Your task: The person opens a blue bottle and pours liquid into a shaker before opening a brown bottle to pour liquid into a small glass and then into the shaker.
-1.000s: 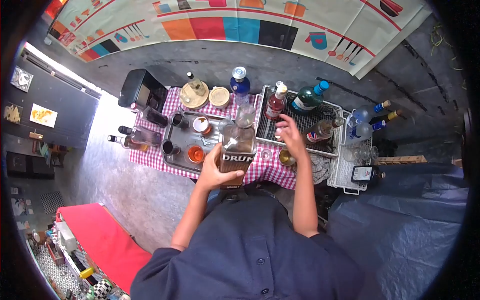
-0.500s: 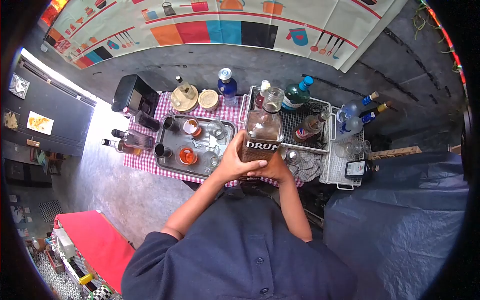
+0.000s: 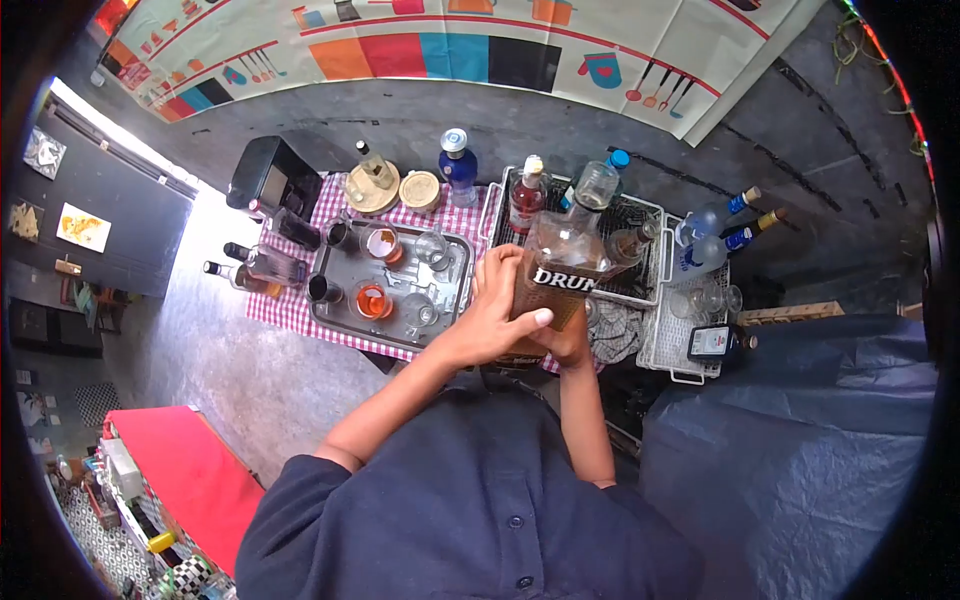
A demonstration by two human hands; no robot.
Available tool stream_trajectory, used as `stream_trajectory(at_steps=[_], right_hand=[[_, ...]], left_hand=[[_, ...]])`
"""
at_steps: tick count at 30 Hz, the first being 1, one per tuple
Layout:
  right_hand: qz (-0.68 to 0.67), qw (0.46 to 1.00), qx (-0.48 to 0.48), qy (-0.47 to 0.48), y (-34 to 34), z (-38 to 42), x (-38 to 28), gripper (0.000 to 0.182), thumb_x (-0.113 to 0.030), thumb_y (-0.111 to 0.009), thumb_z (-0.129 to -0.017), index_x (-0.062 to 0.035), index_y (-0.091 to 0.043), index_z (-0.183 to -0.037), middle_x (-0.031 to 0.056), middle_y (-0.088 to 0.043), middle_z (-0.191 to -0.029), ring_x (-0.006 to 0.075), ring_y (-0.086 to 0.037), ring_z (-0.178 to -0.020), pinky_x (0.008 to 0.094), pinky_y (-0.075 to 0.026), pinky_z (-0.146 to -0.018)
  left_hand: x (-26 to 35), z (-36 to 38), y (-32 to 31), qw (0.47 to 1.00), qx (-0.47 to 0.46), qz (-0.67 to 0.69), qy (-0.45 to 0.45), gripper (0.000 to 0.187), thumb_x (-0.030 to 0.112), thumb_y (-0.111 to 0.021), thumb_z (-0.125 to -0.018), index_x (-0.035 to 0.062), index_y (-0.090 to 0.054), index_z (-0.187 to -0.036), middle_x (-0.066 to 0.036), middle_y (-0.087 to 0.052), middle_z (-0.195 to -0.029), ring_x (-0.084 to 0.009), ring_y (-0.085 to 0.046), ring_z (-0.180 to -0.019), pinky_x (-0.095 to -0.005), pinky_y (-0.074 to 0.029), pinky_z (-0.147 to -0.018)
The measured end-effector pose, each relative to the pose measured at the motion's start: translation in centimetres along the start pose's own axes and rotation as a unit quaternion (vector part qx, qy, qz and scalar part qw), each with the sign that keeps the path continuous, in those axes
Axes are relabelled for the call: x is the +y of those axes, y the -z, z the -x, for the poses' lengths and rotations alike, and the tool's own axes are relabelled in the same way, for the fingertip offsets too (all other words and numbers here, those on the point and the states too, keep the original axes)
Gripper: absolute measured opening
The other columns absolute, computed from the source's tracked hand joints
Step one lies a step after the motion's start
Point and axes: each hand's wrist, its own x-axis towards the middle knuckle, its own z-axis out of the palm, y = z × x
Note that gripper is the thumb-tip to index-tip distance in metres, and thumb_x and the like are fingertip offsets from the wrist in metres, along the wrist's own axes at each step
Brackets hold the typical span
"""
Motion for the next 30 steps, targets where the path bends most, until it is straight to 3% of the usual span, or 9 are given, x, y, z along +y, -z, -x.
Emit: stream_trajectory(at_steps=[2, 3, 7, 10, 11, 18, 24, 25, 30], right_hand=[[-0.037, 0.999, 0.001, 0.004, 0.4, 0.1, 0.3, 0.074, -0.024, -0.084, -0.074, 0.0033, -0.050, -0.134, 0.0153, -0.063, -0.124, 0.0259, -0.063, -0.114, 0.0403, -0.050, -0.099], [-0.045, 0.999, 0.005, -0.001, 0.1, -0.1, -0.2, 0.077, -0.026, -0.083, -0.074, 0.0044, -0.048, -0.136, 0.0172, -0.062, -0.125, 0.0281, -0.062, -0.115, 0.0424, -0.050, -0.100], [-0.072, 0.997, 0.020, 0.010, -0.3, -0.6, -1.1, 0.078, -0.024, -0.080, -0.076, 0.0058, -0.044, -0.139, 0.0228, -0.057, -0.132, 0.0350, -0.060, -0.121, 0.0479, -0.050, -0.102], [-0.077, 0.996, 0.026, 0.035, -0.7, -1.2, -1.6, 0.073, -0.015, -0.079, -0.078, 0.0063, -0.045, -0.138, 0.0220, -0.059, -0.132, 0.0325, -0.061, -0.121, 0.0453, -0.050, -0.103], [-0.078, 0.996, 0.025, 0.045, -0.7, -1.3, -1.7, 0.070, -0.010, -0.078, -0.078, 0.0067, -0.045, -0.138, 0.0218, -0.060, -0.132, 0.0314, -0.061, -0.122, 0.0440, -0.050, -0.103], [-0.028, 0.999, -0.025, -0.002, 0.1, -1.3, -2.3, 0.086, -0.028, -0.082, -0.076, 0.0066, -0.040, -0.143, 0.0240, -0.054, -0.138, 0.0391, -0.053, -0.130, 0.0503, -0.044, -0.109], [-0.217, 0.971, -0.092, 0.039, -0.5, -3.1, -3.3, 0.100, -0.035, -0.091, -0.068, -0.0001, -0.039, -0.145, 0.0262, -0.048, -0.144, 0.0395, -0.051, -0.132, 0.0518, -0.044, -0.110], [-0.173, 0.977, -0.119, 0.025, 0.1, -3.4, -2.9, 0.127, -0.054, -0.093, -0.060, -0.0080, -0.022, -0.155, 0.0319, -0.038, -0.149, 0.0465, -0.046, -0.135, 0.0566, -0.041, -0.110], [-0.308, 0.931, -0.179, 0.080, -0.8, -3.7, -3.1, 0.131, -0.055, -0.092, -0.059, -0.0085, -0.017, -0.156, 0.0414, -0.032, -0.147, 0.0583, -0.041, -0.133, 0.0632, -0.040, -0.108]], left_hand=[[0.5, 0.1, -0.4, 0.997, 0.058, -0.041, -0.042, 0.102, 0.059, -0.063, -0.085, -0.0050, -0.017, -0.150, -0.024, -0.025, -0.148, -0.0372, -0.019, -0.145, -0.0475, -0.015, -0.120], [-0.4, 0.1, -0.6, 0.994, 0.089, -0.024, -0.064, 0.114, 0.059, -0.075, -0.077, -0.0015, -0.014, -0.152, -0.022, -0.027, -0.146, -0.0374, -0.026, -0.141, -0.0489, -0.018, -0.120], [-2.6, 1.4, -0.3, 0.996, -0.021, 0.087, -0.020, 0.137, 0.039, -0.098, -0.057, 0.0036, -0.009, -0.155, -0.020, -0.026, -0.154, -0.0351, -0.035, -0.141, -0.0457, -0.026, -0.119], [-3.3, 1.7, -1.8, 0.978, -0.029, 0.206, -0.001, 0.135, 0.034, -0.098, -0.059, 0.0036, -0.008, -0.156, -0.020, -0.023, -0.158, -0.0321, -0.029, -0.146, -0.0438, -0.026, -0.119], [-3.3, 1.5, -2.3, 0.977, 0.009, 0.211, -0.029, 0.124, 0.024, -0.098, -0.061, -0.0018, -0.017, -0.152, -0.020, -0.033, -0.152, -0.0311, -0.035, -0.143, -0.0413, -0.029, -0.118], [-2.2, 2.1, -0.4, 0.972, -0.065, 0.225, 0.037, 0.108, 0.021, -0.096, -0.064, -0.0032, -0.034, -0.149, -0.016, -0.049, -0.144, -0.0229, -0.047, -0.135, -0.0368, -0.036, -0.114], [-1.2, 2.6, 1.2, 0.962, -0.113, 0.246, 0.033, 0.102, 0.016, -0.093, -0.067, -0.0040, -0.037, -0.149, -0.012, -0.055, -0.139, -0.0178, -0.052, -0.128, -0.0340, -0.040, -0.110], [-1.0, 2.6, 1.5, 0.961, -0.128, 0.245, 0.033, 0.101, 0.015, -0.094, -0.066, -0.0044, -0.039, -0.148, -0.012, -0.057, -0.137, -0.0175, -0.053, -0.126, -0.0339, -0.041, -0.109], [-1.1, 2.5, 1.4, 0.914, -0.225, 0.335, 0.048, 0.091, 0.015, -0.093, -0.066, -0.0053, -0.047, -0.141, -0.009, -0.062, -0.129, -0.0154, -0.056, -0.120, -0.0342, -0.042, -0.106]])
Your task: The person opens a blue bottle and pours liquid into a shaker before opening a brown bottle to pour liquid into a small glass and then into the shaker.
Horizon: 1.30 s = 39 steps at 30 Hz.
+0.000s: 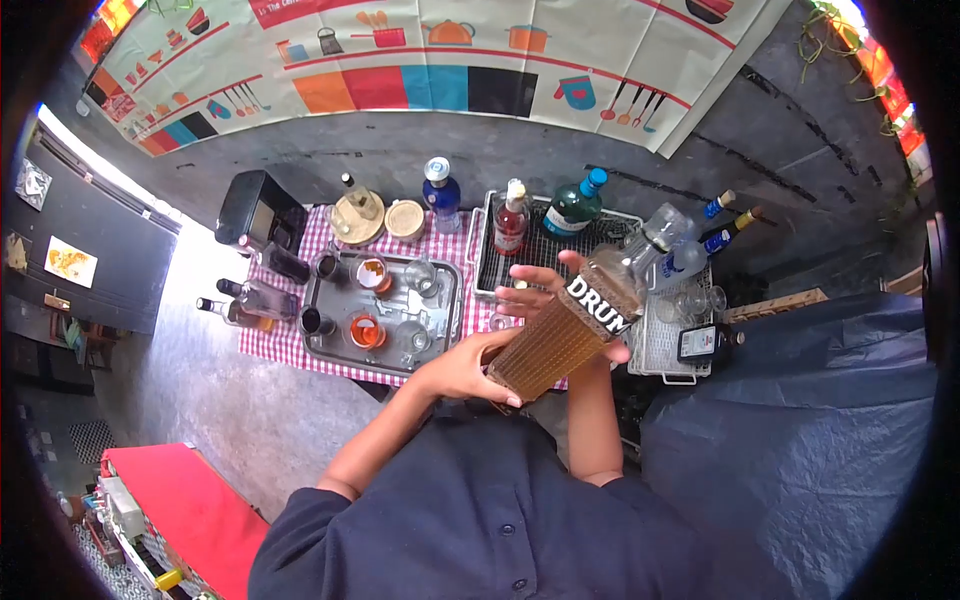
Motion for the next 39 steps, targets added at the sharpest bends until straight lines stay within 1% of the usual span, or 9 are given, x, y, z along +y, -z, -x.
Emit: stream_trajectory(at_steps=[2, 7, 10, 12, 14, 19, 23, 30, 39], right_hand=[[-0.023, 0.999, -0.025, -0.007, -0.2, -0.2, -0.2, 0.129, -0.055, -0.092, -0.060, -0.0090, -0.019, -0.156, 0.0413, -0.029, -0.150, 0.0595, -0.039, -0.133, 0.0632, -0.039, -0.108], [0.017, 0.998, 0.048, 0.035, -0.2, 2.5, -0.4, 0.101, -0.049, -0.087, -0.067, 0.0003, -0.038, -0.140, 0.0260, -0.062, -0.112, 0.0409, -0.064, -0.111, 0.0545, -0.054, -0.096], [0.002, 0.998, 0.067, 0.005, -0.3, 4.1, -1.7, 0.098, -0.047, -0.086, -0.067, 0.0090, -0.041, -0.134, 0.0250, -0.061, -0.113, 0.0403, -0.064, -0.113, 0.0525, -0.054, -0.097], [0.064, 0.989, 0.131, 0.009, -1.0, 6.0, -2.5, 0.093, -0.044, -0.085, -0.072, -0.0005, -0.038, -0.139, 0.0238, -0.060, -0.112, 0.0413, -0.065, -0.106, 0.0528, -0.056, -0.091], [0.115, 0.980, 0.161, -0.009, -0.1, 8.5, -3.6, 0.094, -0.042, -0.086, -0.070, 0.0017, -0.040, -0.139, 0.0254, -0.059, -0.117, 0.0417, -0.064, -0.108, 0.0538, -0.054, -0.094], [0.235, 0.947, 0.218, 0.019, 1.5, 14.1, -5.2, 0.090, -0.032, -0.087, -0.070, 0.0052, -0.043, -0.139, 0.0231, -0.058, -0.128, 0.0365, -0.060, -0.119, 0.0498, -0.050, -0.100], [0.280, 0.922, 0.266, -0.011, 2.5, 17.2, -5.9, 0.086, -0.023, -0.086, -0.072, 0.0036, -0.042, -0.141, 0.0222, -0.059, -0.128, 0.0362, -0.061, -0.118, 0.0492, -0.050, -0.100], [0.316, 0.900, 0.295, -0.055, 4.8, 19.7, -6.0, 0.077, -0.020, -0.084, -0.074, 0.0058, -0.047, -0.136, 0.0206, -0.066, -0.117, 0.0304, -0.068, -0.106, 0.0432, -0.055, -0.092], [0.344, 0.877, 0.260, -0.213, 7.7, 19.5, -7.6, 0.078, -0.019, -0.084, -0.069, 0.0004, -0.048, -0.136, 0.0119, -0.066, -0.117, 0.0216, -0.064, -0.107, 0.0369, -0.051, -0.094]], left_hand=[[0.2, -0.3, 0.1, 1.000, -0.015, 0.006, -0.006, 0.085, 0.014, -0.093, -0.066, -0.0058, -0.050, -0.137, -0.008, -0.063, -0.126, -0.0149, -0.057, -0.118, -0.0338, -0.043, -0.106], [0.4, -0.9, 0.0, 0.997, -0.063, -0.019, 0.050, 0.080, 0.019, -0.093, -0.065, -0.0058, -0.055, -0.131, -0.009, -0.065, -0.123, -0.0140, -0.057, -0.116, -0.0321, -0.043, -0.104], [0.1, -1.6, -0.6, 0.991, -0.084, -0.071, 0.079, 0.081, 0.023, -0.092, -0.068, -0.0035, -0.055, -0.134, -0.013, -0.063, -0.129, -0.0164, -0.056, -0.121, -0.0333, -0.042, -0.106], [-0.7, -2.0, -0.8, 0.989, -0.069, -0.124, 0.037, 0.085, 0.024, -0.092, -0.069, -0.0019, -0.051, -0.140, -0.014, -0.062, -0.133, -0.0186, -0.055, -0.124, -0.0347, -0.041, -0.109], [-1.7, -2.0, 0.1, 0.996, -0.041, -0.069, 0.039, 0.095, 0.027, -0.089, -0.074, 0.0020, -0.040, -0.150, -0.015, -0.060, -0.135, -0.0220, -0.055, -0.126, -0.0383, -0.039, -0.113], [-6.0, -1.4, 2.3, 0.955, 0.167, -0.207, 0.132, 0.072, 0.029, -0.085, -0.080, 0.0018, -0.052, -0.138, -0.015, -0.066, -0.121, -0.0215, -0.065, -0.107, -0.0356, -0.051, -0.097], [-13.2, -1.8, 2.8, 0.896, 0.297, -0.295, 0.149, 0.080, 0.020, -0.084, -0.077, -0.0020, -0.043, -0.142, -0.021, -0.059, -0.128, -0.0312, -0.063, -0.112, -0.0388, -0.052, -0.097], [-22.3, -5.2, 4.3, 0.842, 0.370, -0.377, 0.108, 0.081, 0.016, -0.085, -0.075, 0.0011, -0.042, -0.142, -0.024, -0.049, -0.137, -0.0349, -0.056, -0.120, -0.0404, -0.048, -0.099], [-24.2, -7.2, 4.3, 0.819, 0.411, -0.398, 0.031, 0.057, 0.015, -0.079, -0.077, -0.0010, -0.054, -0.126, -0.023, -0.066, -0.113, -0.0387, -0.066, -0.103, -0.0428, -0.053, -0.089]])
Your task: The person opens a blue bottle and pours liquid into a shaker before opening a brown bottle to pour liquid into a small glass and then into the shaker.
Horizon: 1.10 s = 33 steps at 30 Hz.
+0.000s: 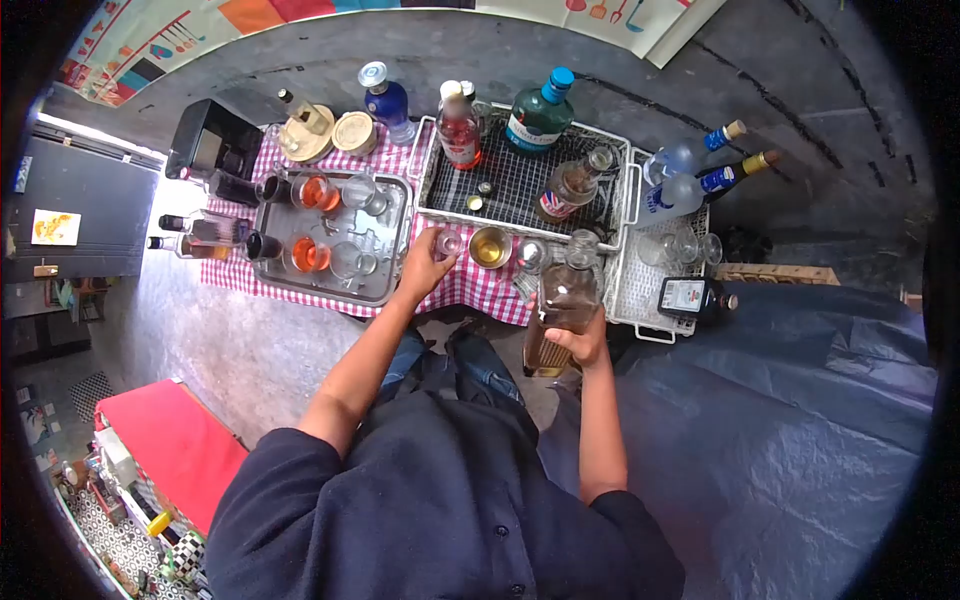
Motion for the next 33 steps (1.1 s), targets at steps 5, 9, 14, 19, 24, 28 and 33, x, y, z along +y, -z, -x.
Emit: stream_trajectory(at_steps=[5, 9, 14, 19, 24, 28, 33], right_hand=[[0.056, 0.995, -0.048, -0.060, 0.5, -1.9, -1.1, 0.086, -0.021, -0.085, -0.067, 0.0007, -0.046, -0.140, 0.0125, -0.061, -0.125, 0.0229, -0.060, -0.115, 0.0363, -0.046, -0.101], [0.103, 0.987, -0.082, -0.088, -0.5, -3.9, -2.7, 0.096, -0.024, -0.088, -0.066, 0.0031, -0.041, -0.144, 0.0139, -0.058, -0.132, 0.0247, -0.056, -0.123, 0.0368, -0.040, -0.108], [0.204, 0.966, -0.125, -0.097, -1.4, -6.3, -4.4, 0.105, -0.026, -0.092, -0.062, 0.0045, -0.038, -0.146, 0.0131, -0.057, -0.135, 0.0227, -0.054, -0.124, 0.0363, -0.038, -0.109], [0.362, 0.908, -0.190, -0.094, -2.9, -9.0, -8.3, 0.106, -0.028, -0.093, -0.062, 0.0092, -0.038, -0.144, 0.0173, -0.057, -0.134, 0.0238, -0.054, -0.125, 0.0360, -0.037, -0.111], [0.389, 0.890, -0.217, -0.094, -5.5, -10.9, -12.2, 0.095, -0.040, -0.090, -0.065, 0.0042, -0.046, -0.137, 0.0193, -0.064, -0.121, 0.0268, -0.062, -0.112, 0.0393, -0.046, -0.099], [0.426, 0.859, -0.244, -0.148, -7.6, -12.4, -15.0, 0.112, -0.037, -0.093, -0.062, 0.0109, -0.036, -0.145, 0.0225, -0.057, -0.134, 0.0287, -0.056, -0.125, 0.0380, -0.041, -0.108], [0.490, 0.829, -0.246, -0.111, -9.8, -13.3, -17.1, 0.102, -0.044, -0.090, -0.064, 0.0057, -0.044, -0.139, 0.0228, -0.062, -0.123, 0.0327, -0.062, -0.114, 0.0394, -0.046, -0.100]], left_hand=[[2.2, 0.3, 1.2, 0.995, 0.024, 0.089, 0.038, 0.053, 0.013, -0.077, -0.077, -0.0010, -0.055, -0.123, -0.022, -0.067, -0.111, -0.0351, -0.068, -0.103, -0.0406, -0.054, -0.091], [5.6, 0.2, 4.2, 0.987, 0.048, 0.153, 0.012, 0.049, 0.011, -0.077, -0.077, 0.0001, -0.054, -0.119, -0.019, -0.068, -0.109, -0.0298, -0.069, -0.103, -0.0375, -0.054, -0.090], [9.7, 0.0, 9.1, 0.975, -0.003, 0.223, -0.002, 0.048, 0.000, -0.074, -0.080, -0.0003, -0.047, -0.119, -0.015, -0.063, -0.120, -0.0202, -0.063, -0.114, -0.0340, -0.049, -0.100], [12.9, -0.3, 14.3, 0.971, -0.039, 0.233, -0.034, 0.049, 0.002, -0.074, -0.078, -0.0001, -0.049, -0.120, -0.014, -0.064, -0.119, -0.0205, -0.063, -0.112, -0.0334, -0.050, -0.098], [13.5, -0.7, 17.6, 0.974, -0.057, 0.214, -0.046, 0.050, 0.006, -0.075, -0.076, 0.0004, -0.052, -0.120, -0.014, -0.066, -0.115, -0.0207, -0.066, -0.108, -0.0338, -0.051, -0.095], [13.1, -1.6, 19.4, 0.974, -0.062, 0.207, -0.065, 0.051, 0.007, -0.076, -0.077, 0.0005, -0.051, -0.121, -0.014, -0.068, -0.113, -0.0230, -0.068, -0.106, -0.0346, -0.053, -0.094], [13.7, -2.7, 21.8, 0.972, -0.051, 0.205, -0.100, 0.049, 0.007, -0.077, -0.077, 0.0003, -0.054, -0.119, -0.015, -0.069, -0.111, -0.0235, -0.069, -0.105, -0.0349, -0.053, -0.094]])
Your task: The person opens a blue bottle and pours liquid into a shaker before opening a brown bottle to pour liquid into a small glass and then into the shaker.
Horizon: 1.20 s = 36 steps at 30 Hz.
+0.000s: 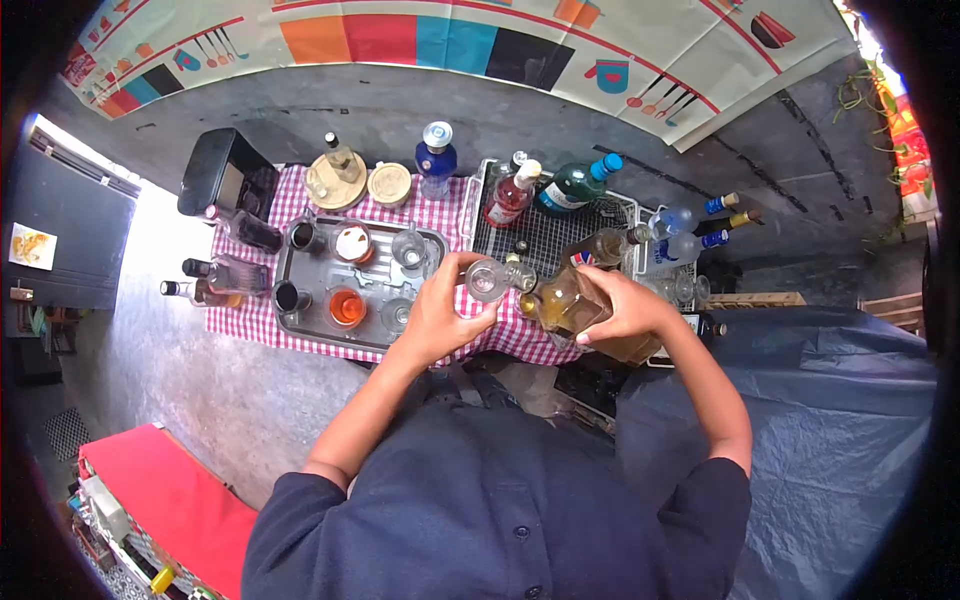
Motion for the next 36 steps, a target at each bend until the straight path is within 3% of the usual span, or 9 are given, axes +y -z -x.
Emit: stream_trajectory(at_steps=[4, 7, 10, 13, 16, 28, 36], right_hand=[[0.053, 0.997, 0.038, 0.037, 0.3, -0.3, -0.5, 0.093, -0.046, -0.089, -0.064, 0.0022, -0.049, -0.134, 0.0224, -0.066, -0.114, 0.0341, -0.065, -0.107, 0.0409, -0.049, -0.095], [0.031, 0.999, 0.011, 0.025, 1.2, -0.4, -2.4, 0.090, -0.046, -0.089, -0.063, 0.0016, -0.051, -0.130, 0.0223, -0.066, -0.111, 0.0346, -0.065, -0.105, 0.0420, -0.050, -0.092], [0.055, 0.997, -0.050, -0.035, 2.3, -0.7, -4.2, 0.111, -0.043, -0.091, -0.062, 0.0071, -0.038, -0.145, 0.0245, -0.059, -0.129, 0.0311, -0.060, -0.119, 0.0378, -0.046, -0.102], [0.054, 0.997, 0.000, 0.048, 1.8, -0.7, -3.2, 0.082, -0.046, -0.089, -0.064, 0.0007, -0.053, -0.122, 0.0213, -0.068, -0.102, 0.0343, -0.067, -0.096, 0.0433, -0.051, -0.084], [0.029, 0.999, -0.020, 0.040, 2.0, -0.9, -3.9, 0.082, -0.046, -0.089, -0.064, 0.0006, -0.053, -0.121, 0.0209, -0.069, -0.100, 0.0348, -0.068, -0.093, 0.0428, -0.051, -0.082], [0.062, 0.997, -0.042, 0.034, 2.5, -0.9, -5.4, 0.079, -0.046, -0.087, -0.066, 0.0004, -0.053, -0.120, 0.0210, -0.070, -0.101, 0.0351, -0.069, -0.093, 0.0428, -0.052, -0.082], [0.088, 0.995, -0.047, 0.016, 3.0, -0.7, -6.4, 0.087, -0.046, -0.088, -0.064, 0.0012, -0.051, -0.127, 0.0209, -0.068, -0.103, 0.0343, -0.069, -0.095, 0.0409, -0.052, -0.082]], left_hand=[[0.1, -0.4, 1.2, 1.000, 0.009, -0.001, -0.024, 0.047, 0.008, -0.077, -0.077, -0.0009, -0.055, -0.118, -0.015, -0.069, -0.110, -0.0238, -0.070, -0.103, -0.0351, -0.054, -0.093], [0.5, -0.6, 2.0, 1.000, 0.004, -0.011, -0.029, 0.048, 0.008, -0.078, -0.077, -0.0015, -0.055, -0.118, -0.015, -0.069, -0.108, -0.0238, -0.071, -0.101, -0.0351, -0.054, -0.092], [0.9, -0.7, 2.7, 1.000, -0.012, -0.017, -0.023, 0.049, 0.009, -0.079, -0.076, -0.0015, -0.055, -0.118, -0.015, -0.069, -0.106, -0.0240, -0.071, -0.100, -0.0351, -0.055, -0.091], [1.2, -0.7, 3.1, 0.999, -0.033, -0.026, -0.025, 0.050, 0.010, -0.079, -0.076, -0.0013, -0.055, -0.119, -0.015, -0.069, -0.106, -0.0242, -0.071, -0.100, -0.0353, -0.055, -0.092], [1.3, -0.6, 3.2, 0.998, -0.040, -0.036, -0.032, 0.051, 0.010, -0.079, -0.075, -0.0013, -0.055, -0.119, -0.016, -0.069, -0.106, -0.0245, -0.071, -0.101, -0.0356, -0.055, -0.092], [2.0, -0.4, 3.6, 0.998, -0.050, -0.021, -0.028, 0.052, 0.010, -0.080, -0.075, -0.0022, -0.056, -0.119, -0.017, -0.069, -0.107, -0.0258, -0.071, -0.103, -0.0359, -0.055, -0.093], [2.0, -0.5, 3.6, 0.998, -0.051, -0.008, -0.029, 0.051, 0.010, -0.079, -0.075, -0.0025, -0.056, -0.119, -0.017, -0.070, -0.106, -0.0256, -0.072, -0.102, -0.0360, -0.056, -0.093]])
